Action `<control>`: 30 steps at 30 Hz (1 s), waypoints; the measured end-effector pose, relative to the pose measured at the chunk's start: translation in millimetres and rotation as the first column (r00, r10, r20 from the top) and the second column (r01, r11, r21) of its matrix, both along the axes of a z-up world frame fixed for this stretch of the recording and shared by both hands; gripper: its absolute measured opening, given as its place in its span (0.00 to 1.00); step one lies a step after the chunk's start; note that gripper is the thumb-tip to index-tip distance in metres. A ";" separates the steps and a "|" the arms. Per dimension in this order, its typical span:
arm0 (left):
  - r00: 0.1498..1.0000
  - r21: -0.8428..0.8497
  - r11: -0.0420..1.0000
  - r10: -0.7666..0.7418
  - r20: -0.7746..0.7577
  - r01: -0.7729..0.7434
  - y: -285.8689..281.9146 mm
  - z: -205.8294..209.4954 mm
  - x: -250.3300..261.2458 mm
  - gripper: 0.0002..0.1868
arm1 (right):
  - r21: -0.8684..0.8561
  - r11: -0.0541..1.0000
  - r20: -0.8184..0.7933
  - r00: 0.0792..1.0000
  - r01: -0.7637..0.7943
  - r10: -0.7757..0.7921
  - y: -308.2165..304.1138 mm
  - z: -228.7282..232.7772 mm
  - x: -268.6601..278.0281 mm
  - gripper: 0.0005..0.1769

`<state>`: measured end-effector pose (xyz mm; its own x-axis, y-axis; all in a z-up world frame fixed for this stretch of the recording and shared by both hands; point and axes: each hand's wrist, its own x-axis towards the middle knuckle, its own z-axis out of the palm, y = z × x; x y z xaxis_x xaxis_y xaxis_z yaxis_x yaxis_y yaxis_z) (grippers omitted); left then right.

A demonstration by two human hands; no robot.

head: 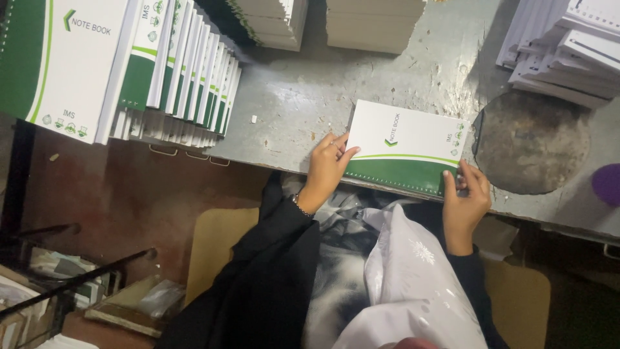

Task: The person repeatedly picks up a notebook cover and a stack of loose pages, aligns them, and places the assembled notebook onto a growing stack on the table. The person handles multiple notebooks one at a time, flipping them over and stacking them in a pile.

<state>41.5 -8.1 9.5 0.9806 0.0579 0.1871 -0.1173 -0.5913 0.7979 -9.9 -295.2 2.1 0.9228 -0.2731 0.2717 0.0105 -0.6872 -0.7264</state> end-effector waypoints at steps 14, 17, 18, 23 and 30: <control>0.999 -0.033 0.999 -0.004 -0.042 0.002 1.9 -9.5 1.1 0.20 | 0.001 1.000 -0.013 1.000 0.000 0.000 0.9 2.7 -0.8 0.20; 0.999 -0.024 1.000 -0.008 -0.042 0.007 1.6 -9.4 1.4 0.20 | 0.000 1.000 -0.016 1.000 0.002 -0.002 1.3 4.5 0.4 0.20; 0.999 -0.018 1.000 -0.011 -0.042 0.010 1.8 -8.5 1.0 0.20 | -0.003 1.000 -0.014 1.000 0.000 0.000 2.1 5.2 0.5 0.20; 0.998 -0.031 1.000 -0.007 -0.056 0.005 2.1 -9.5 1.7 0.20 | -0.002 1.000 -0.021 1.000 0.002 -0.002 2.8 7.0 0.8 0.20; 0.998 -0.054 0.999 -0.007 -0.068 0.003 2.3 -3.9 1.3 0.21 | 0.004 1.000 0.014 1.000 -0.020 0.020 2.0 6.9 0.2 0.20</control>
<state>42.7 -5.8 5.6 0.9913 0.0612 0.1164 -0.0643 -0.5469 0.8347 -9.6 -293.3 9.0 0.9242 -0.2559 0.2834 0.0343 -0.6836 -0.7290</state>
